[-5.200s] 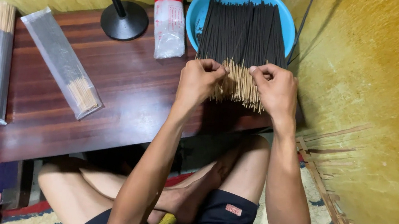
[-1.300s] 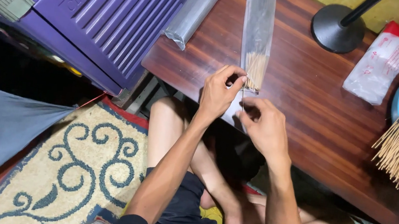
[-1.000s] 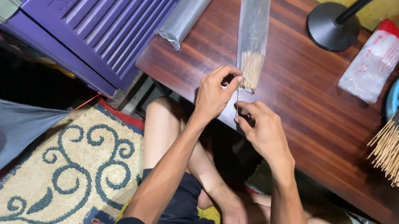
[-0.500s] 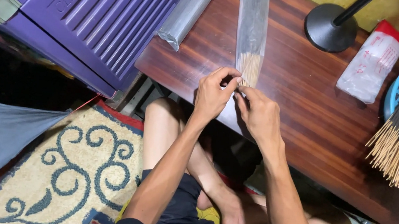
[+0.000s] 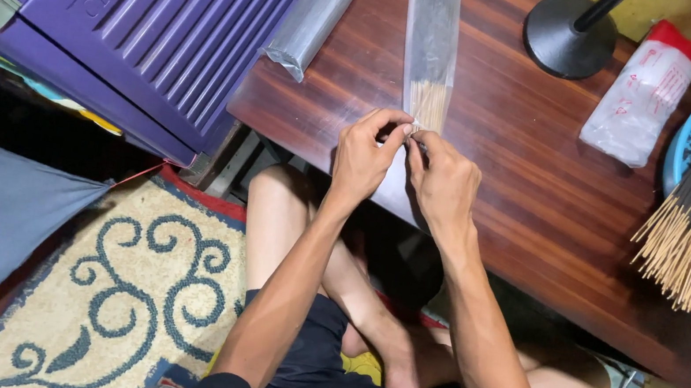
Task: Packing bundles of incense sticks into long plastic sleeves on a low table.
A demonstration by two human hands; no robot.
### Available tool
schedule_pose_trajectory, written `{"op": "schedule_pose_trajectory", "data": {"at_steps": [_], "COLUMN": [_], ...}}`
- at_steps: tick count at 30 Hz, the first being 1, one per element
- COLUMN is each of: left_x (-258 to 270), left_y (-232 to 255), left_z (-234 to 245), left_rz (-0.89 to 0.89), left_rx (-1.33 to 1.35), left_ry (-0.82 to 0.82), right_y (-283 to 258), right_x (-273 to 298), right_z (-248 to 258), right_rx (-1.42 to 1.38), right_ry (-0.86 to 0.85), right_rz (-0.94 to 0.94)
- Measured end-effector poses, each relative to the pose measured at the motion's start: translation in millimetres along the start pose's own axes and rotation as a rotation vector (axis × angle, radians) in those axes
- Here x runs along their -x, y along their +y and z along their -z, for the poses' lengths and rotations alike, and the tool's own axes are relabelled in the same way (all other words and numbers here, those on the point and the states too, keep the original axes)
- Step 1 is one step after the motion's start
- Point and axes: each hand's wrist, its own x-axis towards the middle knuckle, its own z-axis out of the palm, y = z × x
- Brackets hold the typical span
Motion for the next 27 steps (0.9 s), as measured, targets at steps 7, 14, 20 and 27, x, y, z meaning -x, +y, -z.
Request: {"op": "schedule_pose_trajectory", "data": {"at_steps": [7,14,20,27], "left_x": [1,2,-1,0], "left_y": [0,6,2,-3], "left_z": [0,3,1,-3], "left_rz": [0.01,0.004,-0.003,-0.051], "left_rx": [-0.007,-0.006,-0.011,-0.042], "left_ry": [0.003,-0.015,-0.011,-0.066], "right_y": [-1,-2,-1,2], "right_x": [2,5,6,1], "right_z": [-1,4,9,7], "right_rx": [0.006,-0.017,-0.168,-0.182], "right_ry": [0.026,0.047,0.119,0.115], "right_rz": [-0.029,-0.058,-0.147,-0.195]}}
